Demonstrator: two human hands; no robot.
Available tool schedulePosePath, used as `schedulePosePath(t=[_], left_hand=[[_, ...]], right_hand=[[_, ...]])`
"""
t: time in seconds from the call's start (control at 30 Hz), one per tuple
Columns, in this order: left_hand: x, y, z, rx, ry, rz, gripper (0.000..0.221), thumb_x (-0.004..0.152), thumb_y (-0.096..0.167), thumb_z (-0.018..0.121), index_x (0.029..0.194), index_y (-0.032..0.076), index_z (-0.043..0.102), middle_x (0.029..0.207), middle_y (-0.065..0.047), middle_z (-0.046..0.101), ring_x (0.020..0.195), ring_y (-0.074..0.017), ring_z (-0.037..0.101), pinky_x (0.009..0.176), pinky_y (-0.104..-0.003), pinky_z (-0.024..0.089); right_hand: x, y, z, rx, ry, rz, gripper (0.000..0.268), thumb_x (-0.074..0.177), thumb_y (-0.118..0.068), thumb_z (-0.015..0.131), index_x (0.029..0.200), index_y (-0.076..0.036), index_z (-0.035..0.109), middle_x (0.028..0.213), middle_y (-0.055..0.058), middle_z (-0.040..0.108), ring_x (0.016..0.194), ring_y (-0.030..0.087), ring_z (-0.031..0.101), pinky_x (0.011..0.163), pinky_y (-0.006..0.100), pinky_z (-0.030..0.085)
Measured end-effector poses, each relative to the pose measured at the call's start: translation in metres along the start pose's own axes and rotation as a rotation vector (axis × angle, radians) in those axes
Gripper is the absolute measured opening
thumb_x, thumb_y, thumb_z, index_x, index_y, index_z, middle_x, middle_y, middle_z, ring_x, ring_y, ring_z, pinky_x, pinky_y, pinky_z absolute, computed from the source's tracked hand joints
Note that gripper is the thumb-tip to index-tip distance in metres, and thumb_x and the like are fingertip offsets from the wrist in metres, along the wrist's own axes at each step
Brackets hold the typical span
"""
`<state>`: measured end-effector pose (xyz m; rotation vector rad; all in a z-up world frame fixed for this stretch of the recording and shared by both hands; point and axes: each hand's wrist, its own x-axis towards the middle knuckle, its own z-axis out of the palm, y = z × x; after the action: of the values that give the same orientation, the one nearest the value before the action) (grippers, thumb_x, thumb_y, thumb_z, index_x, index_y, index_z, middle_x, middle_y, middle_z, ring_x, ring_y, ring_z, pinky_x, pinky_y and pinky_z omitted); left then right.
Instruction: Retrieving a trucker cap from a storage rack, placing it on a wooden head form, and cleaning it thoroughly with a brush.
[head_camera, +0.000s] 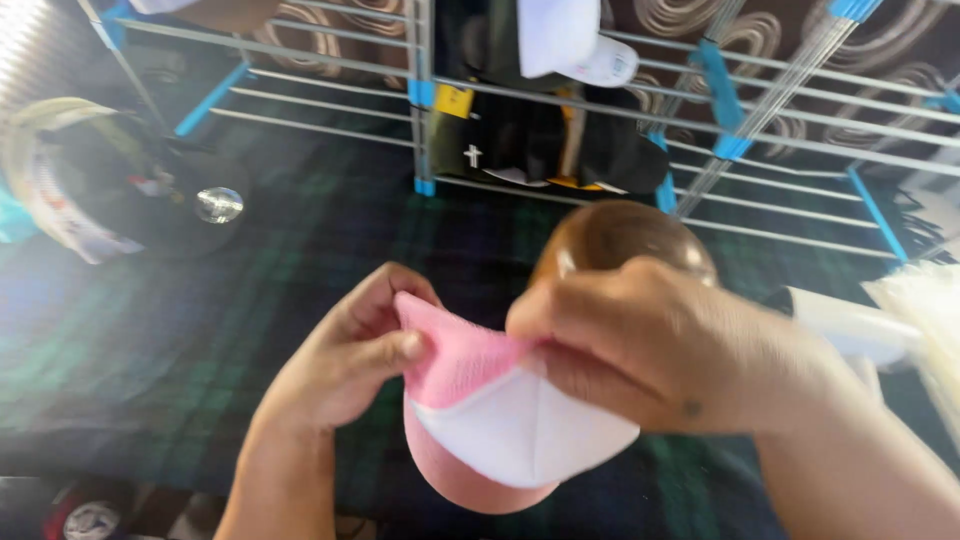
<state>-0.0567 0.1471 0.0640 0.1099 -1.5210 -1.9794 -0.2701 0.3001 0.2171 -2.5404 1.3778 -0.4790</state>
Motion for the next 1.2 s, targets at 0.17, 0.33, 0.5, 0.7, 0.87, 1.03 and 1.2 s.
schedulePosePath(t=[0.17, 0.33, 0.5, 0.7, 0.87, 1.03, 1.2], left_hand=[[-0.033, -0.051, 0.076, 0.051, -0.040, 0.272, 0.025, 0.099, 0.025, 0.070, 0.101, 0.012, 0.048, 0.098, -0.011, 0.056, 0.088, -0.0203, 0.058, 0.075, -0.034, 0.050], [-0.039, -0.052, 0.131, -0.020, -0.046, 0.331, 0.023, 0.096, 0.006, 0.068, 0.097, 0.014, 0.046, 0.103, -0.015, 0.056, 0.094, -0.0325, 0.067, 0.084, -0.044, 0.058], [-0.029, -0.035, 0.151, 0.082, -0.114, 0.393, 0.018, 0.100, 0.016, 0.067, 0.096, 0.018, 0.050, 0.106, -0.015, 0.056, 0.096, -0.0362, 0.070, 0.081, -0.048, 0.061], [-0.040, -0.076, 0.132, 0.289, 0.074, 0.566, 0.010, 0.105, 0.022, 0.060, 0.104, 0.020, 0.050, 0.112, -0.019, 0.062, 0.099, -0.0301, 0.070, 0.082, -0.040, 0.063], [-0.051, -0.070, 0.120, 0.310, -0.028, 0.408, 0.026, 0.104, 0.035, 0.064, 0.117, 0.015, 0.054, 0.141, -0.022, 0.051, 0.123, -0.0319, 0.064, 0.097, -0.041, 0.057], [-0.047, -0.055, 0.110, 0.174, 0.047, 0.123, 0.062, 0.101, 0.059, 0.055, 0.128, 0.004, 0.059, 0.159, -0.030, 0.042, 0.146, -0.0283, 0.043, 0.103, -0.039, 0.041], [-0.034, -0.042, 0.097, -0.182, -0.123, -0.086, 0.061, 0.094, 0.000, 0.063, 0.153, 0.001, 0.046, 0.076, -0.004, 0.059, 0.066, -0.0154, 0.048, 0.064, -0.028, 0.039]], right_hand=[[-0.110, 0.010, 0.029, 0.485, -0.024, 0.095, 0.036, 0.105, -0.037, 0.049, 0.114, -0.006, 0.066, 0.094, 0.006, 0.076, 0.074, 0.020, 0.072, 0.063, 0.030, 0.055], [-0.182, 0.063, 0.079, 0.898, 0.063, 0.541, 0.066, 0.093, -0.057, 0.052, 0.108, 0.000, 0.081, 0.102, 0.008, 0.083, 0.087, 0.014, 0.076, 0.075, 0.028, 0.060], [-0.172, 0.071, 0.080, 0.673, -0.397, 0.408, 0.065, 0.095, -0.059, 0.053, 0.142, -0.014, 0.060, 0.115, -0.001, 0.077, 0.100, 0.011, 0.073, 0.086, 0.028, 0.053], [-0.193, 0.076, 0.081, 0.827, -0.192, 0.435, 0.052, 0.089, -0.026, 0.078, 0.138, -0.011, 0.067, 0.099, 0.003, 0.074, 0.091, 0.011, 0.069, 0.085, 0.026, 0.057], [-0.225, 0.075, 0.121, 0.914, 0.392, 0.392, 0.033, 0.086, 0.000, 0.077, 0.118, 0.000, 0.069, 0.103, 0.012, 0.075, 0.088, 0.015, 0.072, 0.074, 0.027, 0.060], [-0.215, 0.061, 0.127, 0.942, 0.777, 0.131, 0.015, 0.091, 0.004, 0.066, 0.101, -0.007, 0.066, 0.095, 0.016, 0.066, 0.078, 0.019, 0.061, 0.064, 0.026, 0.050], [-0.207, 0.085, 0.117, 1.083, 0.946, -0.072, 0.015, 0.093, -0.003, 0.069, 0.103, -0.014, 0.070, 0.107, 0.013, 0.073, 0.089, 0.022, 0.064, 0.084, 0.035, 0.051]])
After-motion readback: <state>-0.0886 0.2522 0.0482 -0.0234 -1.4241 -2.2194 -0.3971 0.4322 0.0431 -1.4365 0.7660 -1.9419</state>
